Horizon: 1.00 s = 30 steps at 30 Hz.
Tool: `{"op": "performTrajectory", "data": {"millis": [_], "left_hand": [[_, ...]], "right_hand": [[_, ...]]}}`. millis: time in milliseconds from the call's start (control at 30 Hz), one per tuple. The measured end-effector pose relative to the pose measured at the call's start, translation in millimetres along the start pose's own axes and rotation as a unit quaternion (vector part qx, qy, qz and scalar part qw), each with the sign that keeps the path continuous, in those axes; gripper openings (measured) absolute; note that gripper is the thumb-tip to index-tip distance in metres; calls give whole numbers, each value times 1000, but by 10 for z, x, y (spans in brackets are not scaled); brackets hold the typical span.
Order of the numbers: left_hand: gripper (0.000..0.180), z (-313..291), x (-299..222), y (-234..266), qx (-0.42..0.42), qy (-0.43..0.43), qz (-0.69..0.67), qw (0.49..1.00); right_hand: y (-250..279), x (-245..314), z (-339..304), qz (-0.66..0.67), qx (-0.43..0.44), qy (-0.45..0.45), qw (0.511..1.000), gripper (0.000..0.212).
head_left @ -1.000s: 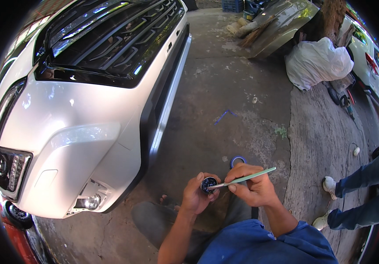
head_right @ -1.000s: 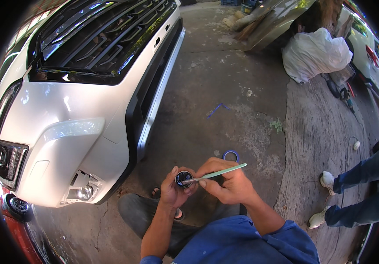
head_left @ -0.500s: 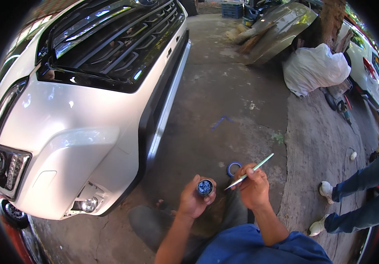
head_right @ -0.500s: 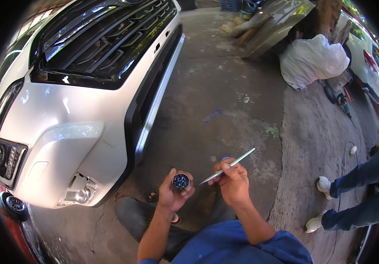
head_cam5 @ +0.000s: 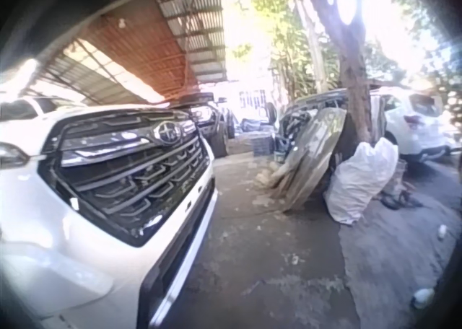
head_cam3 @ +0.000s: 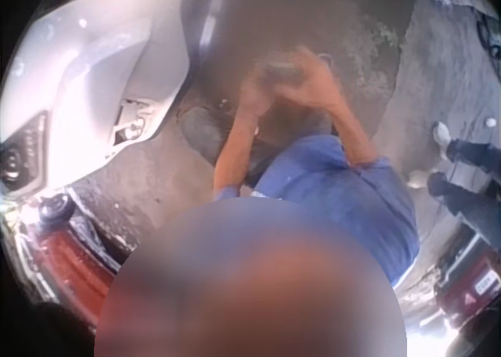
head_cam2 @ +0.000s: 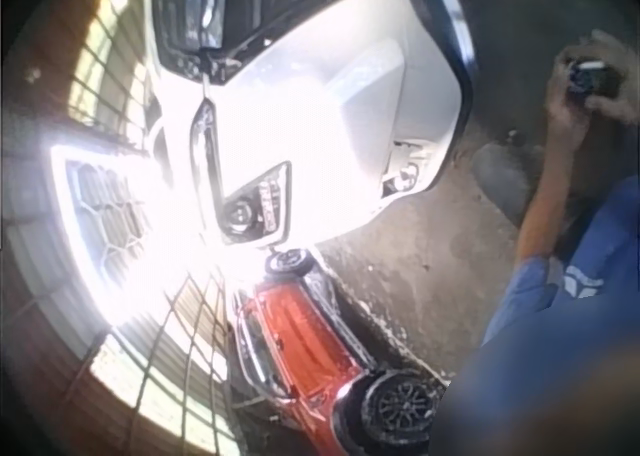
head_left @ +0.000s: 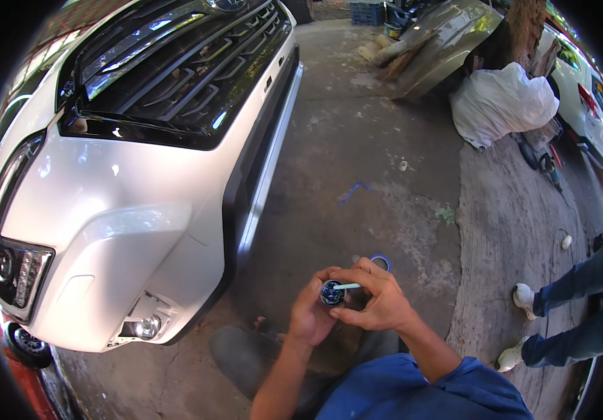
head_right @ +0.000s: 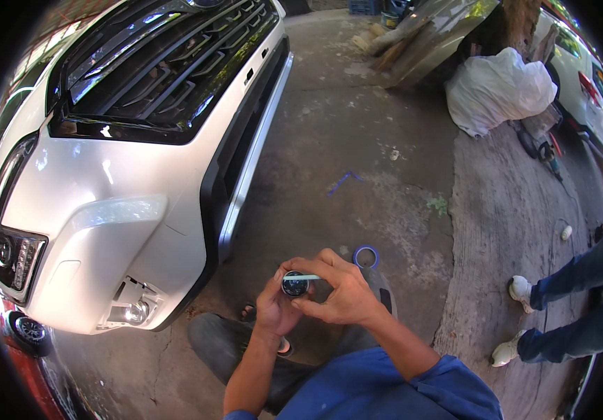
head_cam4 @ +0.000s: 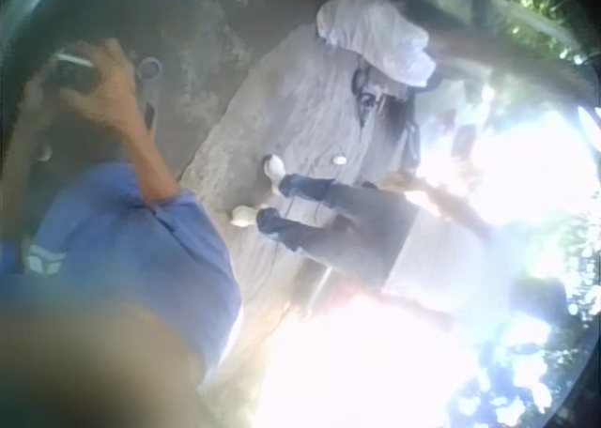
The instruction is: The person mixes dark paint in a small container with a stick, then uses a fine brush to apply the paint to a small area on the front bumper of a white car. The person repeatedly dips the brush into the paint and carefully applies it to the same spot.
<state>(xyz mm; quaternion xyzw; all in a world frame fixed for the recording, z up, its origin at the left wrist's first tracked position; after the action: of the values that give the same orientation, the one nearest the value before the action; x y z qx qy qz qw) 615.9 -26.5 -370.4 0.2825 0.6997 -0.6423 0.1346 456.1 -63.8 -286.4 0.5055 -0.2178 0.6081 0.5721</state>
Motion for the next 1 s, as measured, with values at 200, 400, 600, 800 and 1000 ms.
{"op": "performTrajectory", "data": {"millis": [200,400,600,800,1000], "left_hand": [[48,-7,-1,-88,13,-1,-46,999],[28,66,43,91,-171,-4,80,982],[23,84,72,214,-210,-19,95,973],[18,65,70,198,-212,-52,110,970],[21,31,40,164,-226,7,73,971]], "right_hand": [[-36,-32,0,-36,-34,65,997,56],[74,-88,30,-97,-59,79,990,55],[130,-62,32,-49,-39,16,998,53],[160,-29,86,-68,-1,24,997,53],[173,-42,138,-65,13,44,997,56]]}}
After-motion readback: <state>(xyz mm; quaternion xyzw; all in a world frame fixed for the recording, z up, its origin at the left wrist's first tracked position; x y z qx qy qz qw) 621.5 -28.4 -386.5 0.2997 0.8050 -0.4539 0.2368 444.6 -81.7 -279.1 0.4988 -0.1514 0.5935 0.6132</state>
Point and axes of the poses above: each hand's wrist, its own z-axis towards the middle knuckle, its own y-axis out of the back of the hand, x = y × z, the point moved 3 cm from there along z, towards the middle knuckle, and after that the axes turned 4 degrees about -x, right-handed, at the moved point
